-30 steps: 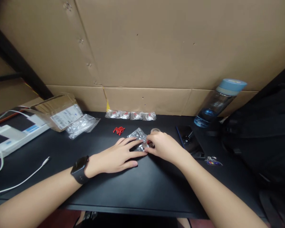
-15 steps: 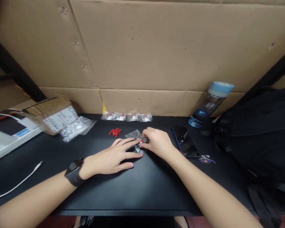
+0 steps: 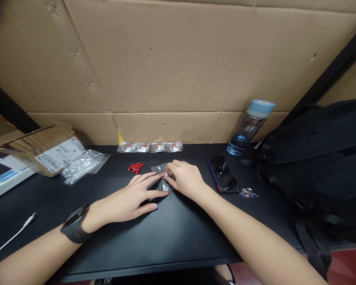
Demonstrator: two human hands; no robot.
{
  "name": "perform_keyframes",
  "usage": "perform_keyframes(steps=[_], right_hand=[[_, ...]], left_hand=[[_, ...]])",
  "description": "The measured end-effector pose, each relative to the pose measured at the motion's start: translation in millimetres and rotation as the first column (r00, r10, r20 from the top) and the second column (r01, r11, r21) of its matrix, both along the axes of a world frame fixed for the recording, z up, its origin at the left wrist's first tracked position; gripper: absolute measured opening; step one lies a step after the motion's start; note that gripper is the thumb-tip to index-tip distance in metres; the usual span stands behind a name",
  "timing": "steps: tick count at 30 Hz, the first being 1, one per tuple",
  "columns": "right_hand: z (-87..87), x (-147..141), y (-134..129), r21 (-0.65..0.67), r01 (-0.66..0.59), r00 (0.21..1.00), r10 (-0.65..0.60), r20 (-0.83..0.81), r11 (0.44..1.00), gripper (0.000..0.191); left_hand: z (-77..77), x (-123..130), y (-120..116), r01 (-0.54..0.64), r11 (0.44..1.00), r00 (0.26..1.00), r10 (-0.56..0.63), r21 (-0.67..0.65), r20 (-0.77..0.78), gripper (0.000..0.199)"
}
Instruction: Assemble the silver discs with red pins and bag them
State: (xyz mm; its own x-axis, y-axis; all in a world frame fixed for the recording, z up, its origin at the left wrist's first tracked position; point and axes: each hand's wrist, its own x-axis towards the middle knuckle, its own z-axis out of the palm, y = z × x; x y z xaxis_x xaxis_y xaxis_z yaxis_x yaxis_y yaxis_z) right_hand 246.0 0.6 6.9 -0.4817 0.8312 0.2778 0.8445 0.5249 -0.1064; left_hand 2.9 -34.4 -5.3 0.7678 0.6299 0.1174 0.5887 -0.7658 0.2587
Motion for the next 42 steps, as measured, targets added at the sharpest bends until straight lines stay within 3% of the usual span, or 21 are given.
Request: perform_keyframes(steps=[4, 8, 11, 13, 15, 20, 25, 30, 33, 37, 39, 42], right_hand=[[-9.0, -7, 3, 0.052, 0.034, 0.999, -0.034, -0.002, 0.998, 0.021], [-13.2, -7, 6, -0.005, 0.005, 0.995, -0.006, -0.1, 1.0, 0.009], [-5.4, 3, 9, -0.11, -0.16, 0.957, 0.127, -0.26, 0.981, 0.015], [4.3, 13, 11, -0.178, -0.348, 0.896, 0.271, -0.352, 0.92, 0.021], [12.9, 23, 14, -0.192, -0.436, 0.851, 0.333, -0.407, 0.879, 0.014], [12.0, 34, 19, -0.174, -0.393, 0.9, 0.338, -0.276, 0.903, 0.026], [3.6, 31, 23, -0.19, -0.392, 0.897, 0.329, -0.295, 0.9, 0.004], [10.4, 31, 25, -0.223, -0.423, 0.843, 0.291, -0.452, 0.878, 0.011], [13.1, 29, 24, -0.308, -0.404, 0.827, 0.2, -0.526, 0.862, 0.015], [14.2, 26, 21, -0.463, -0.435, 0.791, 0.083, -0.606, 0.772, 0.021], [15.1, 24, 20, -0.473, -0.451, 0.785, 0.084, -0.614, 0.757, 0.02], [15.2, 21, 20, -0.436, -0.431, 0.82, 0.14, -0.556, 0.79, 0.016]], left_hand=[[5.7, -5, 2, 0.035, 0.999, 0.999, -0.034, -0.011, 0.017, 0.042], [11.4, -10, 6, 0.034, 0.999, 0.999, -0.034, -0.015, 0.017, 0.036], [13.3, -10, 10, 0.042, 0.999, 0.995, -0.042, -0.001, 0.09, 0.029], [12.8, -10, 13, 0.032, 1.0, 0.988, -0.031, 0.001, 0.15, 0.03], [10.1, -8, 16, -0.02, 1.0, 0.979, 0.018, 0.007, 0.205, 0.034], [-2.8, 1, 22, -0.205, 0.972, 0.959, 0.176, 0.113, 0.221, 0.016], [-7.0, 4, 25, -0.218, 0.965, 0.951, 0.178, 0.142, 0.255, 0.01], [0.4, -2, 26, -0.276, 0.959, 0.92, 0.247, 0.058, 0.303, 0.012], [4.5, -1, 23, -0.313, 0.941, 0.863, 0.34, -0.133, 0.375, 0.018], [6.0, 3, 19, -0.301, 0.883, 0.766, 0.449, -0.36, 0.46, 0.03], [5.2, 4, 18, -0.31, 0.871, 0.749, 0.47, -0.382, 0.466, 0.035], [3.7, 3, 19, -0.366, 0.878, 0.751, 0.475, -0.309, 0.46, 0.035]])
